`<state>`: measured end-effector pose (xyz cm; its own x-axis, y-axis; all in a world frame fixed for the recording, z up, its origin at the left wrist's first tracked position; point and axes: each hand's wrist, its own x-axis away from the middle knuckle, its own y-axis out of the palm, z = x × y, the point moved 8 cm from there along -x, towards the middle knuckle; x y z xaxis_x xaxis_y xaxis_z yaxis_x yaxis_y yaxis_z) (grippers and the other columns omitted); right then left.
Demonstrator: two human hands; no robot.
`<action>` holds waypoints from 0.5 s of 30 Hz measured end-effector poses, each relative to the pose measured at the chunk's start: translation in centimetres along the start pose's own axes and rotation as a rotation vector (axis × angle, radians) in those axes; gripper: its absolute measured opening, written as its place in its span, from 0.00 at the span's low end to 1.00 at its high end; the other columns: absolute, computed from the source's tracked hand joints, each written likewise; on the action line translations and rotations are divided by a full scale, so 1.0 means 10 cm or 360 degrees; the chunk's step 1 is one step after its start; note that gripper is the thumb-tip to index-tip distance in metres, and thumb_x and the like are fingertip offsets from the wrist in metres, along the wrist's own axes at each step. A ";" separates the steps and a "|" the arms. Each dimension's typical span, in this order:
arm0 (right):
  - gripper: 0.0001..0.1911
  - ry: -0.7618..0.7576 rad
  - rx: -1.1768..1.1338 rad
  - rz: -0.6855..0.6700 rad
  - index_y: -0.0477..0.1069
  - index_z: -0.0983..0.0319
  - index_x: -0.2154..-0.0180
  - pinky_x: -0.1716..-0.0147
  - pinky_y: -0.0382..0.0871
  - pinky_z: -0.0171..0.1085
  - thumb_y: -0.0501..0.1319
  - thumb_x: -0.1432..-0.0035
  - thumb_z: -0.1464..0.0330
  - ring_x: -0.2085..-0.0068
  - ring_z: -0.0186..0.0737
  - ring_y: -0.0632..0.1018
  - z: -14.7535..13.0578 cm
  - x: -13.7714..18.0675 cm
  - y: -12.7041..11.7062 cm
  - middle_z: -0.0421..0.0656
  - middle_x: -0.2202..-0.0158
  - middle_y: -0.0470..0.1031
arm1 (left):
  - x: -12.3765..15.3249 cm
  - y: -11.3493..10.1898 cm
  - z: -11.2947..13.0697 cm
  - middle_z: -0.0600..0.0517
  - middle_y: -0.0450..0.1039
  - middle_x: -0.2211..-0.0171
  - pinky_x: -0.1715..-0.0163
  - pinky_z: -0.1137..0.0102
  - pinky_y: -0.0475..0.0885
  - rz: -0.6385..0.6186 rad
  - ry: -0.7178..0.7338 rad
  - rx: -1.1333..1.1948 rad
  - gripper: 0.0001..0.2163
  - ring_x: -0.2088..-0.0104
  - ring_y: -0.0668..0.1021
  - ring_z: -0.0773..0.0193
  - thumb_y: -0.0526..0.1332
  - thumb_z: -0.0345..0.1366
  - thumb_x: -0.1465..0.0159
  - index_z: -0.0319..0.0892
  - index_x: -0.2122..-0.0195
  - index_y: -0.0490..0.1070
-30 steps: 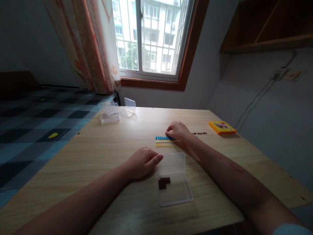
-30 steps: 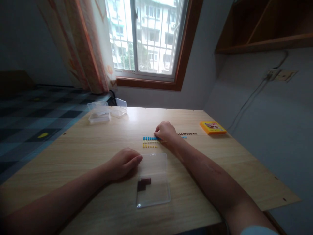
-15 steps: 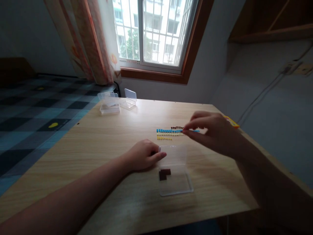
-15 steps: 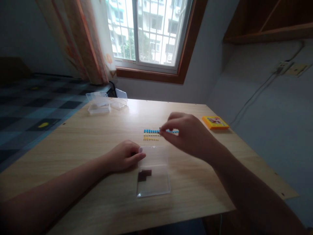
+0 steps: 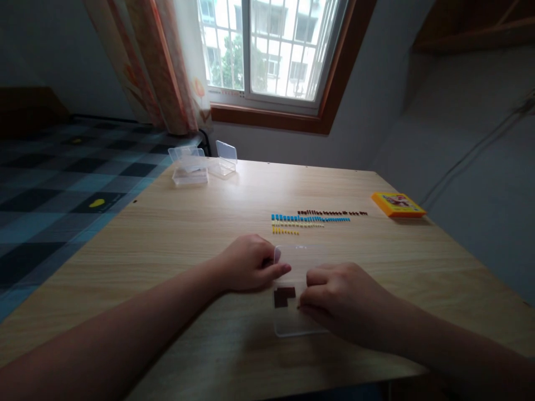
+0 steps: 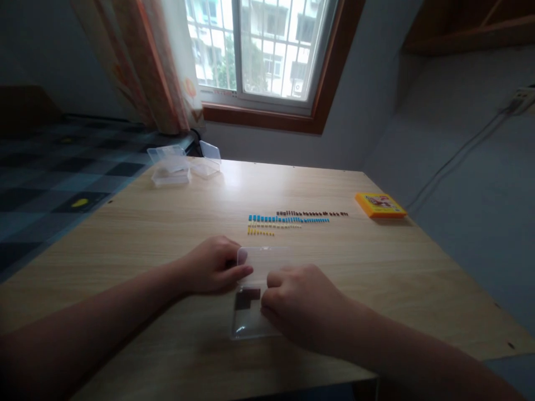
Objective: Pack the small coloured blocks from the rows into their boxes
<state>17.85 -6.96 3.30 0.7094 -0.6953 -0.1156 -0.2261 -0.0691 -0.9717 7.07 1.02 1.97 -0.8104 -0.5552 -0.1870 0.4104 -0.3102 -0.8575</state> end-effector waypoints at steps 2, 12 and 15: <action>0.13 -0.0015 -0.0021 0.0021 0.73 0.61 0.74 0.72 0.53 0.37 0.61 0.35 0.69 0.73 0.33 0.67 0.00 0.03 0.01 0.38 0.73 0.73 | 0.01 0.00 0.00 0.55 0.64 0.83 0.76 0.72 0.59 -0.0002 0.0020 0.0002 0.22 0.80 0.66 0.68 0.57 0.46 0.33 0.41 0.81 0.63; 0.09 -0.0406 -0.0040 -0.0061 0.72 0.61 0.69 0.70 0.53 0.40 0.58 0.35 0.71 0.69 0.37 0.65 -0.12 0.11 -0.04 0.40 0.70 0.72 | 0.04 -0.01 0.04 0.55 0.66 0.83 0.76 0.72 0.60 -0.0011 0.0060 -0.0012 0.19 0.80 0.67 0.68 0.58 0.44 0.33 0.41 0.80 0.65; 0.08 -0.0416 -0.0022 -0.0055 0.73 0.61 0.68 0.69 0.53 0.40 0.57 0.35 0.71 0.68 0.38 0.65 -0.12 0.09 -0.02 0.40 0.70 0.72 | 0.04 -0.01 0.05 0.55 0.66 0.83 0.76 0.72 0.60 -0.0010 0.0067 -0.0025 0.19 0.80 0.67 0.69 0.58 0.43 0.33 0.41 0.80 0.65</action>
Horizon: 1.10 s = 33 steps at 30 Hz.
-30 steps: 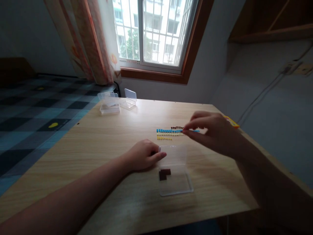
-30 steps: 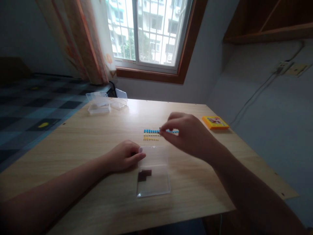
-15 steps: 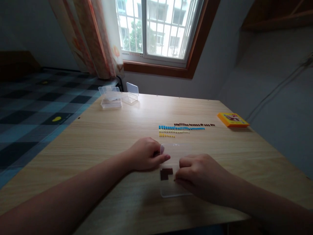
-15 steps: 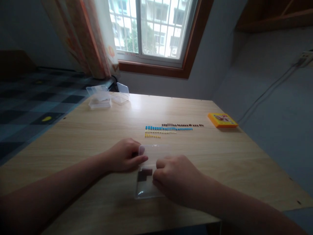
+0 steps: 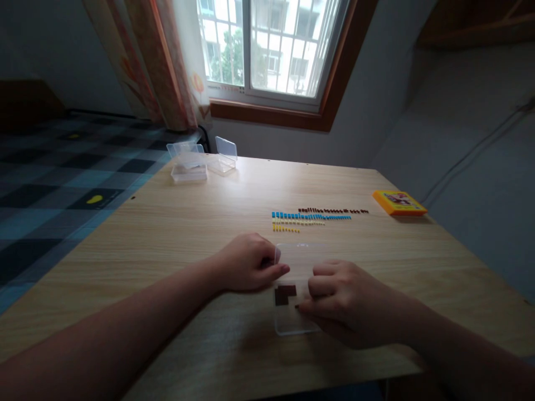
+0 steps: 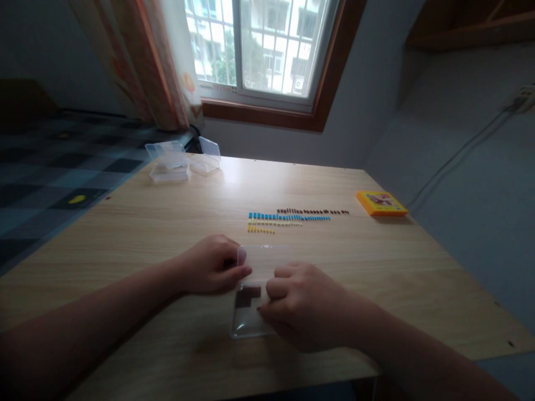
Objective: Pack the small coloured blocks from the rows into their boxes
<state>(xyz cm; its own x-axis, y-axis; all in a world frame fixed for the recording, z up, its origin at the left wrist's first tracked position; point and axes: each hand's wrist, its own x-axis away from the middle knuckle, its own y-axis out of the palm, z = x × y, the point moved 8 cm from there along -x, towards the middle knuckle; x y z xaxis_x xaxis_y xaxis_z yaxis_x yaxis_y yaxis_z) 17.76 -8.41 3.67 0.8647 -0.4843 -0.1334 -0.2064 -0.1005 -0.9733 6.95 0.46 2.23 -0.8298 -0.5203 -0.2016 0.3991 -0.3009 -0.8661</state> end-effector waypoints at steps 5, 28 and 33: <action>0.08 0.0030 0.0044 0.0040 0.72 0.61 0.67 0.68 0.53 0.40 0.58 0.34 0.71 0.68 0.38 0.65 0.02 -0.03 0.03 0.39 0.70 0.72 | 0.00 0.02 -0.02 0.54 0.67 0.82 0.76 0.73 0.60 -0.0019 -0.0027 -0.0018 0.19 0.79 0.67 0.69 0.58 0.44 0.33 0.41 0.80 0.66; 0.07 0.0063 0.0137 0.0124 0.74 0.60 0.65 0.67 0.53 0.40 0.58 0.33 0.69 0.69 0.38 0.63 0.05 -0.02 0.02 0.39 0.69 0.69 | -0.01 0.02 -0.02 0.54 0.66 0.82 0.75 0.72 0.60 -0.0032 -0.0017 -0.0027 0.20 0.79 0.67 0.68 0.57 0.45 0.32 0.41 0.80 0.65; 0.09 0.0036 0.0127 0.0135 0.72 0.61 0.68 0.68 0.53 0.40 0.57 0.34 0.69 0.68 0.38 0.64 0.03 0.00 -0.02 0.40 0.69 0.69 | -0.01 0.01 -0.01 0.54 0.66 0.82 0.75 0.72 0.60 -0.0025 -0.0014 -0.0015 0.20 0.79 0.67 0.68 0.57 0.44 0.32 0.41 0.80 0.65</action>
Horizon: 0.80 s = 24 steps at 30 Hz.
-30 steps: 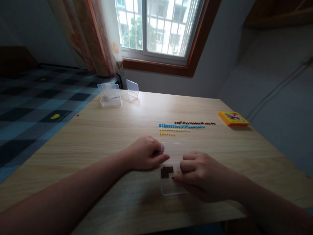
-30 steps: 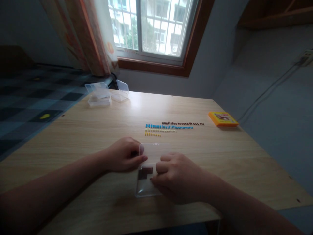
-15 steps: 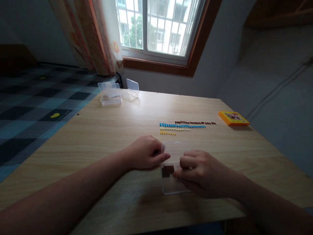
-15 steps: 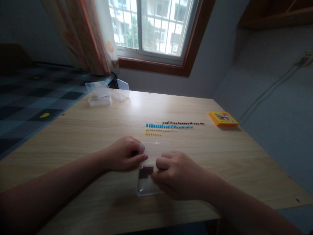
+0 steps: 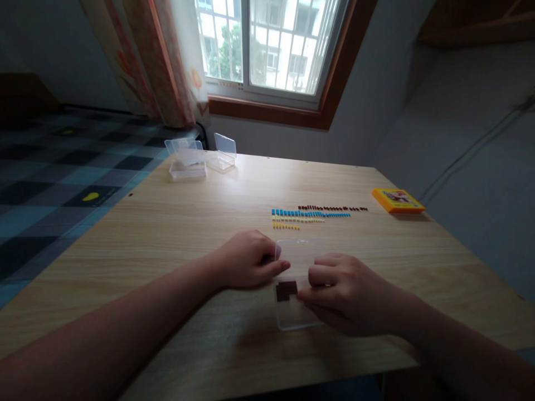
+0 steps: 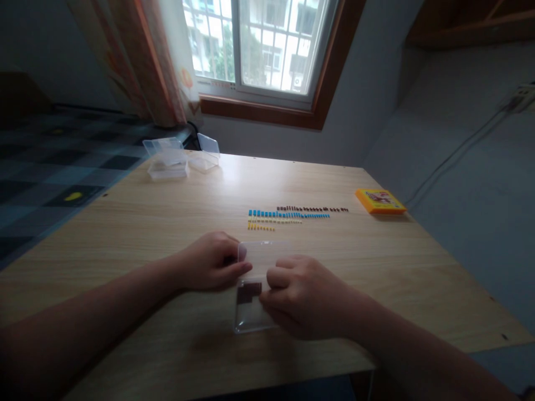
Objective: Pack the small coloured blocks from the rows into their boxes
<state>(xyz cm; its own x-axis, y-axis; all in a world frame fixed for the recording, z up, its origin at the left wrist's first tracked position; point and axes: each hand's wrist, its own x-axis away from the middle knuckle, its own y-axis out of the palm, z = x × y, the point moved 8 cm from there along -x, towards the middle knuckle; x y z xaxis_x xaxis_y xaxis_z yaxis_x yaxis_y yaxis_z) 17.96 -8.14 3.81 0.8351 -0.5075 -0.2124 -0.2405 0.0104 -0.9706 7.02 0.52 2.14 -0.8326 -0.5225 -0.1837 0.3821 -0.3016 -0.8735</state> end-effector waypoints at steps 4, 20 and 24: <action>0.11 0.0008 0.0006 -0.0087 0.69 0.61 0.72 0.68 0.53 0.41 0.58 0.36 0.70 0.69 0.38 0.65 0.01 0.00 0.03 0.40 0.71 0.69 | 0.00 0.00 0.00 0.54 0.66 0.82 0.75 0.72 0.61 -0.0006 -0.0007 -0.0005 0.20 0.79 0.68 0.68 0.57 0.44 0.33 0.41 0.80 0.65; 0.16 0.0267 0.0110 0.0008 0.75 0.61 0.69 0.71 0.51 0.39 0.55 0.29 0.66 0.73 0.35 0.66 0.11 0.01 0.09 0.39 0.71 0.72 | 0.00 -0.01 0.01 0.55 0.66 0.83 0.76 0.72 0.60 0.0005 -0.0005 -0.0002 0.20 0.80 0.67 0.68 0.57 0.44 0.32 0.41 0.80 0.66; 0.17 0.0280 0.0124 0.0050 0.75 0.61 0.70 0.72 0.50 0.39 0.55 0.29 0.66 0.74 0.34 0.65 0.11 -0.01 0.10 0.39 0.73 0.72 | 0.00 -0.01 0.00 0.54 0.66 0.83 0.76 0.72 0.60 0.0013 0.0008 -0.0010 0.20 0.80 0.68 0.68 0.57 0.44 0.33 0.41 0.80 0.65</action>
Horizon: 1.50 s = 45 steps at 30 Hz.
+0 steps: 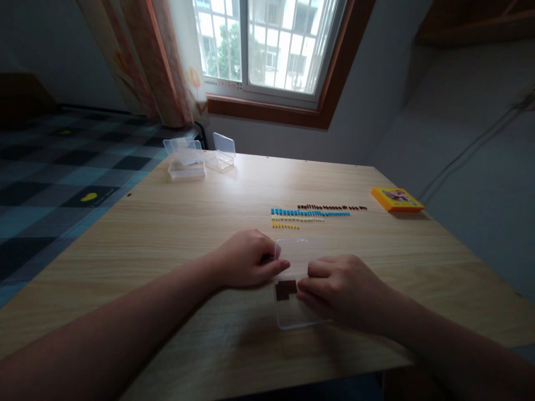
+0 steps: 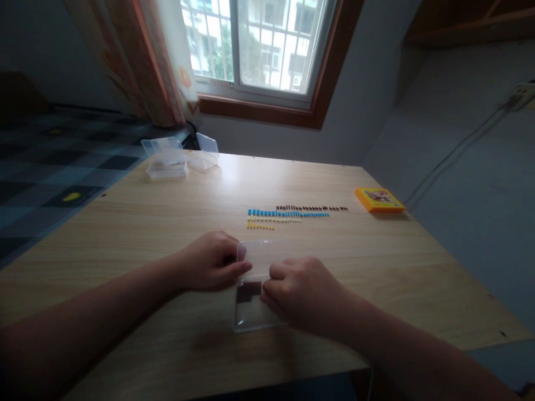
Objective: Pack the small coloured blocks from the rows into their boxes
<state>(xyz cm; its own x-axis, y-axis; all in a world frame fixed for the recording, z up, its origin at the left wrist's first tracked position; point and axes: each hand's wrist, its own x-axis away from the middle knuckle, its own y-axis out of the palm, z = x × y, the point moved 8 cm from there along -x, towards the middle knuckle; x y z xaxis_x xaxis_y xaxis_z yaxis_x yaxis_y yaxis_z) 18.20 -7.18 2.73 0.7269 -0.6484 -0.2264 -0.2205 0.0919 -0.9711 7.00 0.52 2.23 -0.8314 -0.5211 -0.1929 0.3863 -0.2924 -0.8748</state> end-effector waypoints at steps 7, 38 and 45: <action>0.19 -0.0009 0.0019 0.0042 0.74 0.61 0.72 0.74 0.49 0.39 0.54 0.28 0.68 0.74 0.34 0.65 -0.02 -0.02 -0.01 0.39 0.74 0.71 | 0.00 0.01 0.00 0.54 0.66 0.82 0.75 0.72 0.61 -0.0007 -0.0006 -0.0008 0.20 0.79 0.68 0.68 0.57 0.44 0.33 0.41 0.80 0.66; 0.19 0.0025 -0.0079 0.0099 0.75 0.61 0.71 0.73 0.51 0.38 0.55 0.28 0.66 0.74 0.33 0.67 -0.01 0.00 -0.05 0.39 0.74 0.72 | -0.01 0.02 0.00 0.54 0.67 0.83 0.76 0.72 0.60 -0.0028 -0.0008 0.0003 0.20 0.80 0.68 0.68 0.57 0.44 0.32 0.42 0.81 0.66; 0.16 -0.0060 -0.0183 -0.0033 0.72 0.61 0.73 0.73 0.52 0.37 0.56 0.31 0.69 0.74 0.32 0.65 -0.09 0.01 -0.03 0.37 0.73 0.72 | -0.01 0.00 0.01 0.54 0.67 0.83 0.76 0.72 0.60 -0.0030 -0.0014 0.0001 0.20 0.80 0.67 0.68 0.57 0.44 0.33 0.41 0.81 0.65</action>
<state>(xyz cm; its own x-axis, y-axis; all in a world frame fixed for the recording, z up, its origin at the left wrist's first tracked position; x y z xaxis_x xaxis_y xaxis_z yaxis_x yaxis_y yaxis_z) 17.79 -7.94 3.07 0.7558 -0.6199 -0.2109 -0.2766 -0.0103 -0.9609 7.14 0.46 2.27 -0.8349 -0.5226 -0.1727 0.3711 -0.3028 -0.8778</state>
